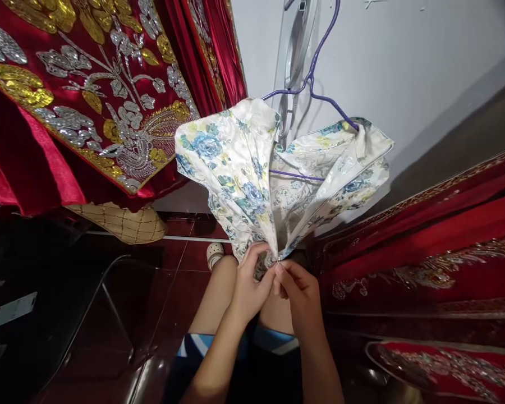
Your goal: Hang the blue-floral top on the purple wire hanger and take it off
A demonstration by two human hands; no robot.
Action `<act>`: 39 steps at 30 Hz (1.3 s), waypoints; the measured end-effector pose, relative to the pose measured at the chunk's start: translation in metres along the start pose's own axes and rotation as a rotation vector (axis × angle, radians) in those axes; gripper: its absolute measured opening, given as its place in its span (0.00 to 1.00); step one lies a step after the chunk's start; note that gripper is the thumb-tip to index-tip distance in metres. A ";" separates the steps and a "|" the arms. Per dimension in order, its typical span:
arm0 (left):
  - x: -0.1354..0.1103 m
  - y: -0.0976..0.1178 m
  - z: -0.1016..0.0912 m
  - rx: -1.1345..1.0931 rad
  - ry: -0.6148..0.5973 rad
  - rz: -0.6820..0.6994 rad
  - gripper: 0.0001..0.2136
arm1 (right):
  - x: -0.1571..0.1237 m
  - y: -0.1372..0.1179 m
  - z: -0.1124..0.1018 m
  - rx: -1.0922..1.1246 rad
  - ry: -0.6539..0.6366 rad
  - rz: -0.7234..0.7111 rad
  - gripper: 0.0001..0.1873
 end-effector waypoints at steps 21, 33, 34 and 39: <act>0.029 -0.001 0.004 0.552 -0.622 -0.026 0.06 | 0.111 -0.180 0.009 -0.026 0.039 -0.250 0.11; 0.171 0.070 -0.036 0.161 -0.088 0.407 0.09 | 0.076 -0.164 0.014 -0.165 0.023 -0.404 0.14; 0.184 0.071 -0.033 0.175 -0.109 0.435 0.06 | 0.075 -0.166 0.013 -0.187 0.027 -0.435 0.14; 0.203 0.069 -0.018 0.253 -0.203 0.481 0.06 | 0.088 -0.160 0.004 -0.265 0.112 -0.599 0.12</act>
Point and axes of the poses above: each hand's wrist, its own x-axis towards the middle knuckle, its own z-axis out of the palm, y = z × x, the point moved 1 cm from there along x, towards the middle knuckle, and after that the axes turned 12 degrees about z, right-handed, at the moved point
